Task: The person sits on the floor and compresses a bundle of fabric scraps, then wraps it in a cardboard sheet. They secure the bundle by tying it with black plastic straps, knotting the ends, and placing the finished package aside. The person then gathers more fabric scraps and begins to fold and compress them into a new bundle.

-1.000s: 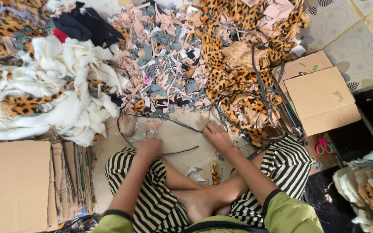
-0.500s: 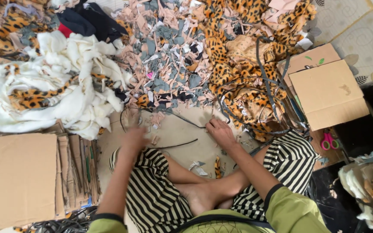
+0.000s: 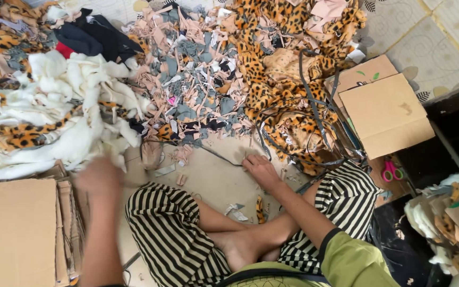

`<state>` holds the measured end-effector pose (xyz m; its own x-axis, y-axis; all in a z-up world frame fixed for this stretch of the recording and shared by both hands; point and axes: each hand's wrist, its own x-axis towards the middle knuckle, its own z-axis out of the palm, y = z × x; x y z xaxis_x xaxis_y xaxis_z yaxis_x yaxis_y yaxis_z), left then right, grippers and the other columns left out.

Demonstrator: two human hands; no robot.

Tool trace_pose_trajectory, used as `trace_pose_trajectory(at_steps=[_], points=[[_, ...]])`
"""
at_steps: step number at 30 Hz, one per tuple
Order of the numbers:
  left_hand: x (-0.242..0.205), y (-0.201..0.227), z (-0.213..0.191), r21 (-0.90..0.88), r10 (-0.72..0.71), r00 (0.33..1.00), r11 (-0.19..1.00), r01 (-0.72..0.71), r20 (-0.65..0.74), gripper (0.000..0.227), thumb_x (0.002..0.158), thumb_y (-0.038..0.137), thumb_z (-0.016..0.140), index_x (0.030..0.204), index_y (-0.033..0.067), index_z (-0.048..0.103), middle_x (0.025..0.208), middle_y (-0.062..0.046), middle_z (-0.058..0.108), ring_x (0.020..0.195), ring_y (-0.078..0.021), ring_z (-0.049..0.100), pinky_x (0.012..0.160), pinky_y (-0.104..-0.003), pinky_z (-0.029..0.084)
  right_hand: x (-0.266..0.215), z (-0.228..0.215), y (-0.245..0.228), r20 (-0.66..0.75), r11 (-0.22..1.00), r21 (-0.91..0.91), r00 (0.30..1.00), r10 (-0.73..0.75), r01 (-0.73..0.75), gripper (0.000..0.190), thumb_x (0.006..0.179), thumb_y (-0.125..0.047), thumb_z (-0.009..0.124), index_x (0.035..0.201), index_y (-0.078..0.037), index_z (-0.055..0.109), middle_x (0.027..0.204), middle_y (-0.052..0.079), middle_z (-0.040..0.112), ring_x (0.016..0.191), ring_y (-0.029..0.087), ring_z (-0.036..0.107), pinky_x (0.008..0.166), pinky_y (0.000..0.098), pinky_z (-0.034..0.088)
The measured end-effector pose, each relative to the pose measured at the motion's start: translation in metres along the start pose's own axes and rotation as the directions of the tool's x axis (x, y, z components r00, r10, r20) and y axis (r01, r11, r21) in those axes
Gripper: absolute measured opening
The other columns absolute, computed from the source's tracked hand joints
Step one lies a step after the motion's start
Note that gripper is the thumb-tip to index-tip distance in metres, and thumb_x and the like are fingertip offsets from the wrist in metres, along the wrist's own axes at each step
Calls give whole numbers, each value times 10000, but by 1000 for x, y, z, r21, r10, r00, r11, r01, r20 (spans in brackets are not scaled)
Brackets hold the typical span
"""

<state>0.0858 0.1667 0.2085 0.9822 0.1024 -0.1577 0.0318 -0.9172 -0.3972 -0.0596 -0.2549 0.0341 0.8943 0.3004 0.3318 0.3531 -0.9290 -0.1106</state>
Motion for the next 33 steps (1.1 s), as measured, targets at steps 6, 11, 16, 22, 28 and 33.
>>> trace_pose_trajectory(at_steps=[6, 11, 16, 22, 28, 33], points=[[-10, -63, 4, 127, -119, 992, 984, 124, -44, 495, 918, 220, 535, 1407, 160, 583, 1386, -109, 619, 1269, -328, 579, 895, -455, 515, 33, 0, -51, 126, 969, 237, 987, -100, 68, 171, 903, 5, 701, 1027, -95, 637, 992, 111, 681, 904, 260, 669, 791, 370, 550], [-65, 97, -15, 319, 273, 676, 946, -59, -685, 170, 1011, 222, 604, 1113, 182, 735, 1084, -60, 645, 1149, -276, 576, 855, -440, 494, 35, 40, -62, 39, 986, 161, 998, -44, 37, 141, 904, -308, 647, 933, -212, 549, 863, -5, 507, 798, 209, 596, 707, 335, 443], [-98, 185, 55, -74, 434, 679, 810, -582, -592, 745, 774, 341, 823, 1437, 162, 534, 1621, -179, 367, 1496, -334, 335, 1170, -721, 138, 54, -41, -41, 162, 778, 537, 945, 283, -326, 170, 1000, -129, 595, 1151, -168, 662, 1043, 64, 596, 1019, 277, 651, 868, 352, 520], [-89, 179, 38, -283, 537, 817, 833, -475, 210, 692, 1039, 369, 444, 1638, 307, 104, 1723, -135, 5, 1571, -399, 27, 1101, -758, 208, 104, -99, 29, 212, 195, 708, 468, 858, -679, 412, 1050, -130, 471, 1453, -189, 532, 902, 63, 683, 785, 174, 721, 789, 359, 559], [-84, 185, 52, -256, 533, 799, 843, -473, 279, 692, 1038, 421, 344, 1646, 307, 33, 1724, -130, -70, 1571, -410, -51, 1126, -680, 240, 90, -13, 86, 328, 121, 635, 409, 852, -763, 463, 1011, -200, 568, 1466, -115, 549, 1367, 239, 464, 1188, 399, 636, 996, 470, 534], [-82, 186, 49, -253, 531, 787, 846, -470, 313, 723, 1037, 492, 327, 1647, 314, -20, 1719, -125, -125, 1567, -408, -101, 1169, -665, 184, 105, -136, 46, 85, 289, 750, 519, 851, -595, 379, 1059, -62, 476, 1425, -119, 557, 1300, 173, 494, 1170, 288, 573, 981, 403, 527]])
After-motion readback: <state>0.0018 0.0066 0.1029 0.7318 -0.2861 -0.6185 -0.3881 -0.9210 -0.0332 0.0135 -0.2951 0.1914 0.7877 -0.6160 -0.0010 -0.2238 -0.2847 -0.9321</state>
